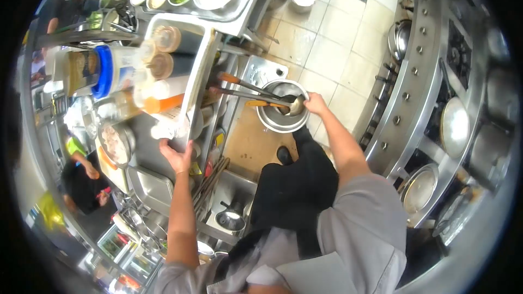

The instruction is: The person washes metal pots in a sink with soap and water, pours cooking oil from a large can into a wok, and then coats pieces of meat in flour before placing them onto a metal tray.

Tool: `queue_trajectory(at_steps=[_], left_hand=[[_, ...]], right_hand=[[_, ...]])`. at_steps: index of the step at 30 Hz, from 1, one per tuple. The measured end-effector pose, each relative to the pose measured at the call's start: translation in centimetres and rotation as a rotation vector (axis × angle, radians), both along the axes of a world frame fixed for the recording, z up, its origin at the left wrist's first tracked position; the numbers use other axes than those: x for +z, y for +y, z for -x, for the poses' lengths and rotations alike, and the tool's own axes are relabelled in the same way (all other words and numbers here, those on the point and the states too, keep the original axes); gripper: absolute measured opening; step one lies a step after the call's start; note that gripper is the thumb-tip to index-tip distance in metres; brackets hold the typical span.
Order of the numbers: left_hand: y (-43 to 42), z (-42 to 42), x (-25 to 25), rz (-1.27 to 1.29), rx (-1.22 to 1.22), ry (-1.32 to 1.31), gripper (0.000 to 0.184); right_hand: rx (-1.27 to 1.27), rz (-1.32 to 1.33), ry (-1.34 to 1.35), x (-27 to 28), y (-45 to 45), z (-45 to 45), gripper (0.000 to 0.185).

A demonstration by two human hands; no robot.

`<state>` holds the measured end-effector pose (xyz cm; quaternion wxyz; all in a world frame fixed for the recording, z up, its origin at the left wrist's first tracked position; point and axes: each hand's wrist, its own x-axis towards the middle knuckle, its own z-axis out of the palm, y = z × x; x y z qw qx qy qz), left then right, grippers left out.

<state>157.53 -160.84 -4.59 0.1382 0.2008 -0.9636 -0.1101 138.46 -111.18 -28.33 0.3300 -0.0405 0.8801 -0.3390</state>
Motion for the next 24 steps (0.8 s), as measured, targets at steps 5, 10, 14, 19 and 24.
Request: queue_trajectory(at_steps=[5,10,14,19,24], left_hand=[[-0.8,-0.6,-0.6,0.04,0.02,-0.055,0.101],[-0.2,0.3,0.1,-0.009,0.078,-0.115,0.1],[-1.1,-0.7,-0.8,0.026,0.023,-0.088,0.098],[-0.7,-0.1,-0.2,0.07,-0.058,-0.054,0.092],[-0.3,-0.4,-0.2,0.018,-0.042,0.001,0.094]], right_hand=[[-0.193,0.081,0.032,-5.0,-6.7,2.3,0.041],[-0.216,0.028,-0.157,-6.7,-11.0,5.4,0.036],[-0.065,-0.171,0.169,-17.8,-13.2,4.2,0.032],[-0.525,-0.08,-0.086,-7.3,-15.1,3.0,0.038],[-0.611,-0.069,-0.137,-0.9,-14.7,2.1,0.049]])
